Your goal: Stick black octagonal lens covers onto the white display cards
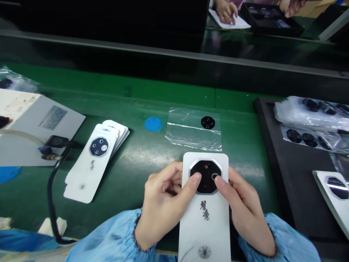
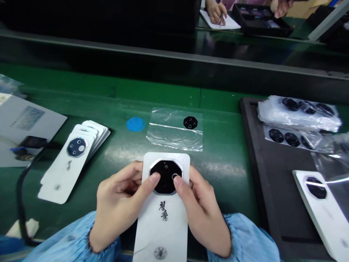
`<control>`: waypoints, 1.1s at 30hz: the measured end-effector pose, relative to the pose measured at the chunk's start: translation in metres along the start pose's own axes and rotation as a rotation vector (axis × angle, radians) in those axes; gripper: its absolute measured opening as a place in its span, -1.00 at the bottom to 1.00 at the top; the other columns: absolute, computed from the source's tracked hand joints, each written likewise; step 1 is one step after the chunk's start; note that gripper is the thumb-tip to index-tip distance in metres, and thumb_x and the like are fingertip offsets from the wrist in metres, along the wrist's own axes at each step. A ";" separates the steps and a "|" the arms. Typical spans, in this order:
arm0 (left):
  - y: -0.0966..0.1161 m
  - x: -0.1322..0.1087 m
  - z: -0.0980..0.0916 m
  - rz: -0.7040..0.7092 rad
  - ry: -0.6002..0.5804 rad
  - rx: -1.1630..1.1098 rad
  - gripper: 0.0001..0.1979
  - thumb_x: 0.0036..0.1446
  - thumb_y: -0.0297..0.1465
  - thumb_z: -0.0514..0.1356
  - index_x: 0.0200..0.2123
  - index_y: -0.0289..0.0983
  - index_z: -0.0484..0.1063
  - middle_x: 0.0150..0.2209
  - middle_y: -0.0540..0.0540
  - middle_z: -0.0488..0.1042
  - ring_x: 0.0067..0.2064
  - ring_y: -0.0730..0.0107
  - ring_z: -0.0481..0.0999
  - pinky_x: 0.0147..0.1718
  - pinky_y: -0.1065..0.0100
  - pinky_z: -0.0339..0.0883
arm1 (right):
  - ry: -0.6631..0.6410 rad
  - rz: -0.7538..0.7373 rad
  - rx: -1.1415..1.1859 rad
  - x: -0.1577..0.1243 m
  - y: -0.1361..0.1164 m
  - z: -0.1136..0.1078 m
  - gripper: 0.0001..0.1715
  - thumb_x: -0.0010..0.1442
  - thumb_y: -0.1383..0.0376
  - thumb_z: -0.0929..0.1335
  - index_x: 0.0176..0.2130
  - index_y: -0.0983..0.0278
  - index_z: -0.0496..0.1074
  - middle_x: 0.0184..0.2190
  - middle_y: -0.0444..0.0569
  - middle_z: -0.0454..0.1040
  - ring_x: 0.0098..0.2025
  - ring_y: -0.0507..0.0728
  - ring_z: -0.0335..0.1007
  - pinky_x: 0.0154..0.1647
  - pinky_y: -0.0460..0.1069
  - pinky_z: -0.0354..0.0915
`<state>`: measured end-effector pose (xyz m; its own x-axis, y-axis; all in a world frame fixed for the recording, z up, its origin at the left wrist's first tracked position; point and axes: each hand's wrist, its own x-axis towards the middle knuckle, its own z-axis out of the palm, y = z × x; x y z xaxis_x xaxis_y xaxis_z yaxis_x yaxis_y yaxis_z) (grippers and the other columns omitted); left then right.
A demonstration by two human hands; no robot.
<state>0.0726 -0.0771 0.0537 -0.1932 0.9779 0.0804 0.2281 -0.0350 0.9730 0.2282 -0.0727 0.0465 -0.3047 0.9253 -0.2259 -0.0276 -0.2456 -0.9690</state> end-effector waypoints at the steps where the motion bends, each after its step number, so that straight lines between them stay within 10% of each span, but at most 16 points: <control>1: 0.000 0.000 0.000 -0.001 0.002 0.001 -0.90 0.10 -0.45 0.24 -0.47 -0.27 0.42 -0.68 0.15 0.40 -0.70 0.70 0.30 -0.75 0.73 0.20 | 0.001 -0.008 0.001 0.000 0.000 0.000 -0.79 0.35 0.15 0.27 -0.08 0.04 0.45 -0.53 -0.17 0.39 -0.59 0.01 0.26 -0.68 -0.17 0.23; 19: -0.009 -0.006 -0.002 0.113 0.045 0.119 -0.86 0.16 -0.46 0.20 -0.46 -0.25 0.37 -0.67 0.17 0.21 -0.67 0.73 0.14 -0.71 0.74 0.08 | 0.071 -0.059 -0.083 0.002 0.001 0.008 -0.71 0.12 0.33 0.46 -0.13 0.10 0.46 -0.41 -0.21 0.51 -0.50 -0.02 0.39 -0.57 -0.23 0.32; 33: -0.009 -0.007 -0.004 0.087 0.044 0.129 -0.77 0.20 -0.43 0.16 -0.53 -0.26 0.31 -0.68 0.15 0.10 -0.65 0.70 0.04 -0.74 0.67 -0.03 | 0.068 0.027 -0.038 -0.001 0.000 0.008 -0.79 0.32 0.11 0.31 -0.09 0.07 0.47 -0.46 -0.19 0.47 -0.49 -0.01 0.33 -0.53 -0.21 0.29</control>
<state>0.0678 -0.0843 0.0457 -0.2086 0.9621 0.1757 0.3664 -0.0897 0.9261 0.2209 -0.0764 0.0471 -0.2398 0.9362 -0.2569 0.0161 -0.2607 -0.9653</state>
